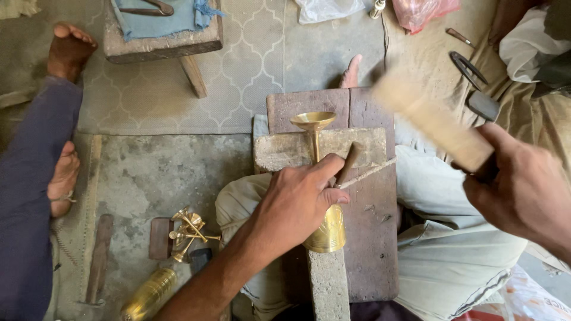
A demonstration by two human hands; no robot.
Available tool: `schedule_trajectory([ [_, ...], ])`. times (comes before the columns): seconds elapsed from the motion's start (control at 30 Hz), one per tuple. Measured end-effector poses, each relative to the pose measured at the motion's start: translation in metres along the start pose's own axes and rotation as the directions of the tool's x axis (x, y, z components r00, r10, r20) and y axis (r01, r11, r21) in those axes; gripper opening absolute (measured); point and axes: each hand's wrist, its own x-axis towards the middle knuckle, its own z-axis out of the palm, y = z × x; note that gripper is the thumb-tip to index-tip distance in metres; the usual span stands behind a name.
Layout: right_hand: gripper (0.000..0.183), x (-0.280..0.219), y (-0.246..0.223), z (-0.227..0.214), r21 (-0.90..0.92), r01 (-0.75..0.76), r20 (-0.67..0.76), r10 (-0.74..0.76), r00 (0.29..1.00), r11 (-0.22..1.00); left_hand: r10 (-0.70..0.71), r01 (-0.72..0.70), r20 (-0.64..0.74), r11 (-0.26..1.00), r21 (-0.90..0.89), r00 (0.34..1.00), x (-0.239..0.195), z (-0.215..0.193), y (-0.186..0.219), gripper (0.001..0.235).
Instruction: The person hammers a brass candlestick-like object using a wooden mallet and a metal punch. They repeatedly strike the punch to shape the metal while holding the object steady on a wooden block.
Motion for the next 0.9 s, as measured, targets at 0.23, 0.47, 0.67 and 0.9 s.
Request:
schedule_trajectory([
  [0.23, 0.036, 0.024, -0.048, -0.048, -0.245, 0.282, -0.138, -0.321, 0.937, 0.928, 0.054, -0.078, -0.333, 0.995, -0.057, 0.941, -0.024, 0.021, -0.015, 0.027],
  [0.47, 0.048, 0.03, -0.061, -0.065, -0.31, 0.357, -0.02, -0.381, 0.924, 0.881, 0.015, -0.087, -0.448, 0.986, -0.142, 0.894, -0.037, 0.033, -0.018, 0.026],
  [0.67, 0.038, 0.018, -0.014, -0.043, -0.223, 0.238, -0.03, -0.251, 0.968, 0.945, 0.11, -0.117, -0.265, 0.993, -0.01, 0.958, -0.022, 0.016, -0.01, 0.029],
  [0.9, 0.042, -0.021, 0.032, 0.009, 0.044, -0.124, 0.076, 0.12, 0.99, 0.991, 0.247, -0.257, -0.103, 0.96, -0.109, 0.964, -0.006, 0.008, -0.005, 0.017],
])
